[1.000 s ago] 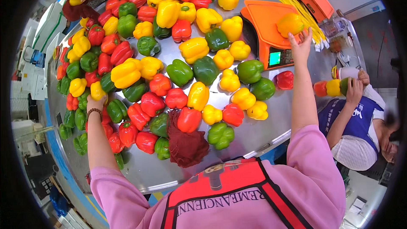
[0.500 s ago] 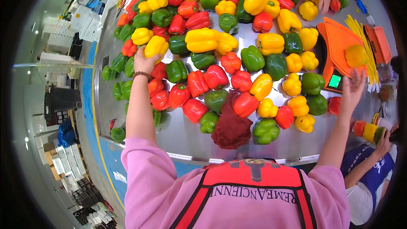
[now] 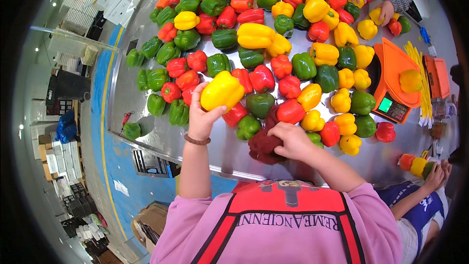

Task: The person sorts bell peppers by color on a metal table, picking up red, yellow, and green peppers and placing them into separate piles. The person uses both hands to handle the peppers and occasionally wipes the table surface with a cloth.

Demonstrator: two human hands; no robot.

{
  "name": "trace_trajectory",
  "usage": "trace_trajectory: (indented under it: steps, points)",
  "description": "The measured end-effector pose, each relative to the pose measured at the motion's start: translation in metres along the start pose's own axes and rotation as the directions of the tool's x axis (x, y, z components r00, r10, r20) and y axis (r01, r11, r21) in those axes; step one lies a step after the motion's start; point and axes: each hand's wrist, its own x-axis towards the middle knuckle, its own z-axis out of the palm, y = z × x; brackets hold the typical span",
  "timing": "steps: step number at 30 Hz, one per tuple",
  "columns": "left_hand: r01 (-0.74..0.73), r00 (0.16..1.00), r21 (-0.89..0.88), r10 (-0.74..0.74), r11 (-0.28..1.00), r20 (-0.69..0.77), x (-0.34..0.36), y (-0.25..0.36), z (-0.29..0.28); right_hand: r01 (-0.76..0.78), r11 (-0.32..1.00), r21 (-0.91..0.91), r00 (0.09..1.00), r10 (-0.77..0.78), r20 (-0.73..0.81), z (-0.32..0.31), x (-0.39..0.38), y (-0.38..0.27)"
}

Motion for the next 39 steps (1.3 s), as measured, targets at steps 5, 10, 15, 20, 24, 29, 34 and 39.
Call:
trace_trajectory:
  steps: [5, 10, 15, 20, 24, 29, 34, 39]
  points:
    - [-0.216, 0.975, 0.482, 0.212, 0.849, 0.063, -0.039, -0.03, 0.04, 0.143, 0.974, 0.177, 0.922, -0.066, -0.381, -0.037, 0.003, -0.059]
    - [-0.053, 0.994, 0.006, 0.052, 0.999, 0.101, -0.056, -0.022, 0.077, 0.184, 0.959, -0.216, 0.831, -0.269, -0.486, -0.015, 0.017, -0.072]
    - [-0.363, 0.921, 0.456, 0.238, 0.813, 0.31, -0.075, -0.001, 0.069, 0.104, 0.994, 0.045, 0.855, -0.066, -0.514, -0.025, 0.011, -0.059]
    - [-0.441, 0.862, 0.427, 0.239, 0.789, 0.448, -0.084, 0.016, 0.056, 0.044, 0.246, 0.968, 0.931, 0.342, -0.129, -0.022, 0.011, -0.004]
    - [-0.461, 0.843, 0.356, 0.277, 0.813, 0.46, -0.072, 0.028, 0.057, 0.275, 0.959, 0.071, 0.933, -0.248, -0.261, -0.058, 0.02, -0.048]
    - [0.051, 0.826, 0.063, -0.077, 0.997, 0.558, -0.058, 0.005, 0.04, 0.095, 0.995, -0.013, 0.974, -0.096, -0.207, -0.054, 0.012, -0.048]
    - [-0.361, 0.813, 0.543, -0.029, 0.758, 0.581, -0.035, -0.008, 0.031, -0.26, 0.948, 0.182, 0.933, 0.295, -0.206, -0.021, -0.016, 0.028]
    - [-0.467, 0.832, 0.514, 0.162, 0.72, 0.53, 0.017, -0.005, 0.02, -0.196, 0.97, -0.141, 0.969, 0.171, -0.177, -0.038, -0.009, -0.013]
